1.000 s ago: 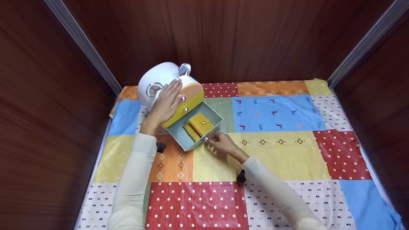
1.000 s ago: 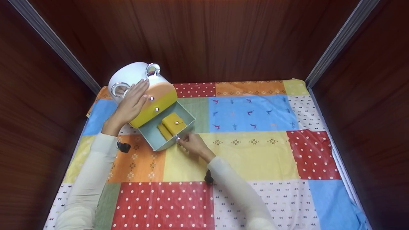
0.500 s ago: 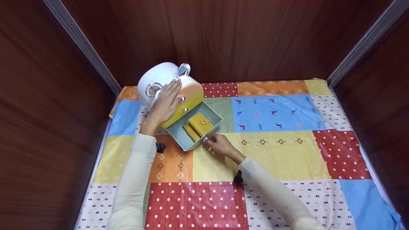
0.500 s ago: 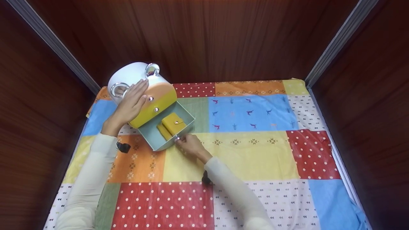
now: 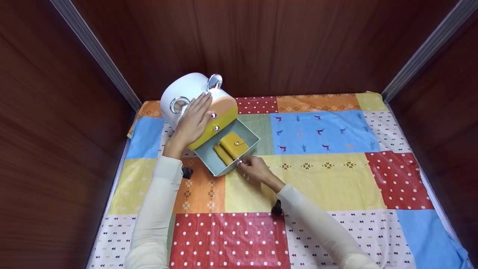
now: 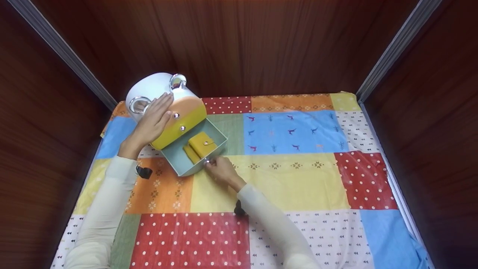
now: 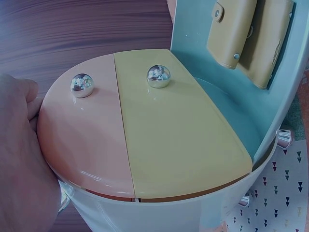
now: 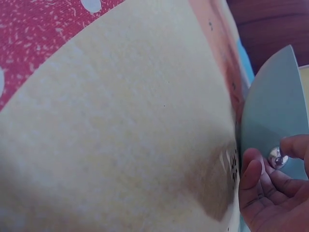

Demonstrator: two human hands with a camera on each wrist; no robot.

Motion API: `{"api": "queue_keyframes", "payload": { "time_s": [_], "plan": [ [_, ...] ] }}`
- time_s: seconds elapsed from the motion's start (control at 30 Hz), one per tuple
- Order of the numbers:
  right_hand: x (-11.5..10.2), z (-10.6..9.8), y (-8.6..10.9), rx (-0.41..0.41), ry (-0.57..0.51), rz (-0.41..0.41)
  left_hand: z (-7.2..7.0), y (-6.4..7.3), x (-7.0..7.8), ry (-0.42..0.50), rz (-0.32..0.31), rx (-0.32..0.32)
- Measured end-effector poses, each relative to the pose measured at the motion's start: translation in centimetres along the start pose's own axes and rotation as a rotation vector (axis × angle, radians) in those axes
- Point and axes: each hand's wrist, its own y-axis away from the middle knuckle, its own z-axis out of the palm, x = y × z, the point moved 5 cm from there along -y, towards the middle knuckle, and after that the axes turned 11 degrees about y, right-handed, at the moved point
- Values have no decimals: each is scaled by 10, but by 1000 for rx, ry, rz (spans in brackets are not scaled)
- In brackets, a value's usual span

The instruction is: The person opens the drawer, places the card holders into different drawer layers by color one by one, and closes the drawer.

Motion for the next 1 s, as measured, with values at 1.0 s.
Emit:
{"api": "queue_keyframes", "payload": {
  "time_s": [1.0],
  "plan": [
    [-17, -10, -13, 43, 57, -18, 0, -1, 1, -6, -7, -1]
  ]
}}
